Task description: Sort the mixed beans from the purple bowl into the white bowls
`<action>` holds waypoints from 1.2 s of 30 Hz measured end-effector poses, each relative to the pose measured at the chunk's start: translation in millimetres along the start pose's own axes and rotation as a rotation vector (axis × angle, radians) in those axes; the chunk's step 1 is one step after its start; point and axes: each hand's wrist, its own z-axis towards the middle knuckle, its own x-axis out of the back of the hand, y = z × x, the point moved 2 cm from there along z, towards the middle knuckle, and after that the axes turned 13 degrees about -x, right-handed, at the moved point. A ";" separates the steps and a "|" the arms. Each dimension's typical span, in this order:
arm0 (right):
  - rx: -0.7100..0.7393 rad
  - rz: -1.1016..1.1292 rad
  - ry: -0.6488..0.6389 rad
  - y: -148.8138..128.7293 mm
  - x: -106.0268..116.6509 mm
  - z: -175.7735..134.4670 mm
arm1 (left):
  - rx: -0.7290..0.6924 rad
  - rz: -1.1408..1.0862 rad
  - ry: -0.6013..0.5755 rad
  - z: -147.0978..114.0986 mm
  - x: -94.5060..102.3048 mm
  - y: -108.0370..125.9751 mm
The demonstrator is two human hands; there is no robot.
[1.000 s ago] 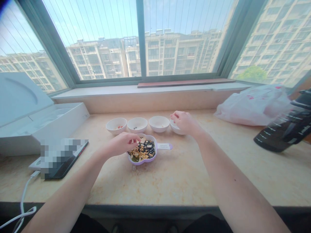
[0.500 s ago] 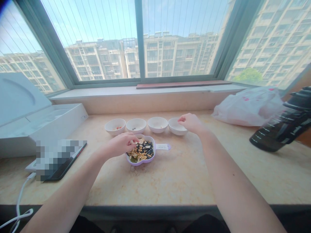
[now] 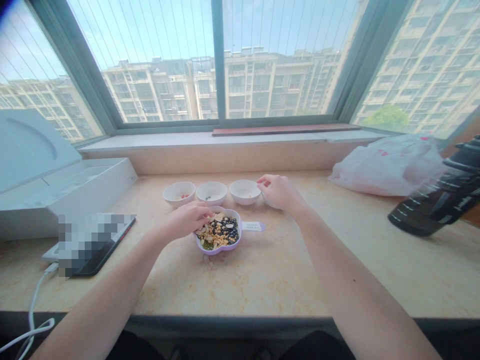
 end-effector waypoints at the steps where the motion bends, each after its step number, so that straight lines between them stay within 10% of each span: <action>1: 0.038 0.033 -0.018 -8.5 -3.2 -5.5 | -0.010 0.018 -0.001 0.3 -0.3 -0.7; 10: 0.245 0.098 -0.274 -53.9 -29.9 -44.9 | -0.074 0.160 -0.010 5.0 -6.5 1.7; 26: 0.293 0.146 -0.322 -57.3 -38.8 -50.1 | -0.080 0.100 0.037 9.6 -9.8 3.7; 36: 0.263 0.121 -0.316 -55.9 -37.9 -48.8 | 0.212 -0.650 0.662 4.9 5.6 -5.9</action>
